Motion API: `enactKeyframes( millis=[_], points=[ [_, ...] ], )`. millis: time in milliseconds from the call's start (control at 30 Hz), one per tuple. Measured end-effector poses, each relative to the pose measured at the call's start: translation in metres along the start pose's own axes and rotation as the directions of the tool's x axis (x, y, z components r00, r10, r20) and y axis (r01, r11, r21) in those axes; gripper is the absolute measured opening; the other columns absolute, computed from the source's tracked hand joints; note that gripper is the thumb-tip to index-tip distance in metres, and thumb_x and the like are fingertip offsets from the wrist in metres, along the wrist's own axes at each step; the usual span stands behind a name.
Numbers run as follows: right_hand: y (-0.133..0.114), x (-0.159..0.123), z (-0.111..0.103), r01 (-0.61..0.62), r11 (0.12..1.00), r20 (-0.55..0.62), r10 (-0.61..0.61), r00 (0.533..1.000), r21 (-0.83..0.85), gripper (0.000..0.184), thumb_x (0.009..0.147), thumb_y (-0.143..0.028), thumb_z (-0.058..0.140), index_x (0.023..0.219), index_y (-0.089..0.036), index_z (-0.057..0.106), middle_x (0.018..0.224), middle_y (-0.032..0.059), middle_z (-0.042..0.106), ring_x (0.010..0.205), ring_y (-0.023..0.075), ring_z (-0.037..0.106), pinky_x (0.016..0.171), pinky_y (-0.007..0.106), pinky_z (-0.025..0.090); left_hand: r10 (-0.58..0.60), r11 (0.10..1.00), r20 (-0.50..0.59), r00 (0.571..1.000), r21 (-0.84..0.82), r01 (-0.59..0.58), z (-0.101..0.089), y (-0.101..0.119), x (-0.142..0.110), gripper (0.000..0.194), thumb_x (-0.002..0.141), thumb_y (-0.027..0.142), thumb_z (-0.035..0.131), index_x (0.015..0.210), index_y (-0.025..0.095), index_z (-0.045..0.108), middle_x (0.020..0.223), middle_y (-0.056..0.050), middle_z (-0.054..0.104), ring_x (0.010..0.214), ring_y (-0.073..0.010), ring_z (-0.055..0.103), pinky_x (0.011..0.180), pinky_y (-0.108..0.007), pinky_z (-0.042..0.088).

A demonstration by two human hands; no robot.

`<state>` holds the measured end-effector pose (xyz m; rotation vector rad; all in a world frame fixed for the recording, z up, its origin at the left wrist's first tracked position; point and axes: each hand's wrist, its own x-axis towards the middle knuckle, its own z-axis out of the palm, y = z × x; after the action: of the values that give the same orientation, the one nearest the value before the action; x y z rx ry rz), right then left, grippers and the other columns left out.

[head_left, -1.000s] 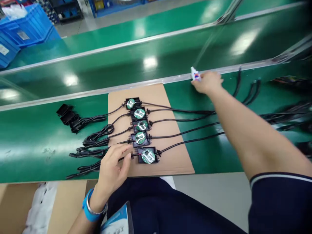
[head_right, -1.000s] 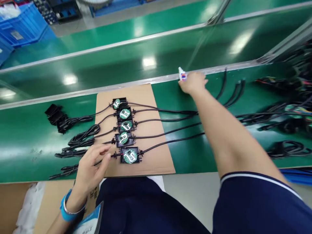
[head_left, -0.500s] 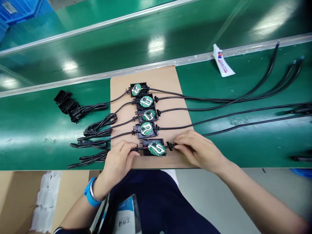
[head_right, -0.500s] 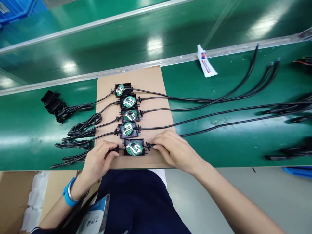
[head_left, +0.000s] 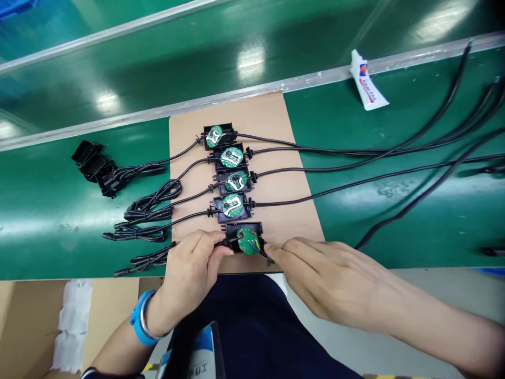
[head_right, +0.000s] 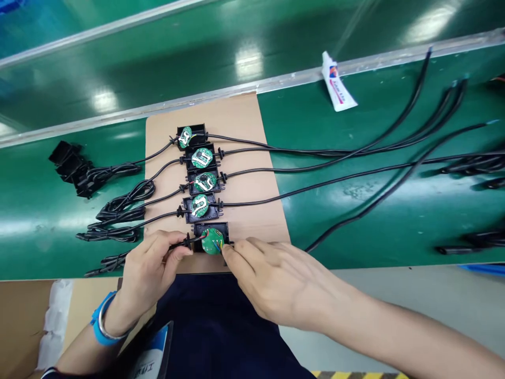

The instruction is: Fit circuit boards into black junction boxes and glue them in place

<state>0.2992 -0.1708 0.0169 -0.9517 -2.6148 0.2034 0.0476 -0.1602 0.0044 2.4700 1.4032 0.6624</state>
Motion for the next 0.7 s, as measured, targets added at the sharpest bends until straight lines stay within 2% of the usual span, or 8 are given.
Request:
enactKeyframes(
  millis=[233, 500, 700],
  points=[
    [0.003, 0.021, 0.003, -0.045, 0.999, 0.071, 0.046, 0.996, -0.02, 0.022, 0.084, -0.005, 0.045, 0.09, -0.014, 0.064, 0.069, 0.0028, 0.056, 0.054, 0.0158, 0.051, 0.045, 0.032, 0.024, 0.002, 1.0, 0.034, 0.999, 0.014, -0.002, 0.006, -0.004, 0.003, 0.01, 0.096, 0.026, 0.06, 0.101, 0.017, 0.061, 0.085, -0.002, 0.072, 0.079, -0.0159, 0.07, 0.072, -0.026, 0.055],
    [0.01, 0.03, 0.006, -0.084, 0.996, 0.125, 0.083, 0.989, 0.003, 0.024, 0.084, -0.013, 0.048, 0.097, -0.015, 0.068, 0.068, 0.0021, 0.059, 0.054, 0.0156, 0.054, 0.048, 0.033, 0.019, -0.07, 0.996, 0.049, 0.996, -0.049, 0.072, 0.003, -0.009, 0.001, 0.008, 0.097, 0.025, 0.058, 0.101, 0.018, 0.059, 0.086, -0.002, 0.071, 0.077, -0.0146, 0.07, 0.066, -0.023, 0.054],
    [0.008, 0.035, 0.01, -0.193, 0.981, 0.235, 0.188, 0.954, -0.001, 0.029, 0.082, -0.026, 0.053, 0.102, -0.018, 0.072, 0.069, 0.002, 0.064, 0.053, 0.0168, 0.058, 0.05, 0.033, 0.018, -0.148, 0.986, 0.138, 0.979, -0.061, 0.157, 0.003, -0.01, -0.002, 0.007, 0.097, 0.024, 0.057, 0.101, 0.019, 0.059, 0.089, -0.002, 0.073, 0.075, -0.0156, 0.07, 0.065, -0.025, 0.055]
  ],
)
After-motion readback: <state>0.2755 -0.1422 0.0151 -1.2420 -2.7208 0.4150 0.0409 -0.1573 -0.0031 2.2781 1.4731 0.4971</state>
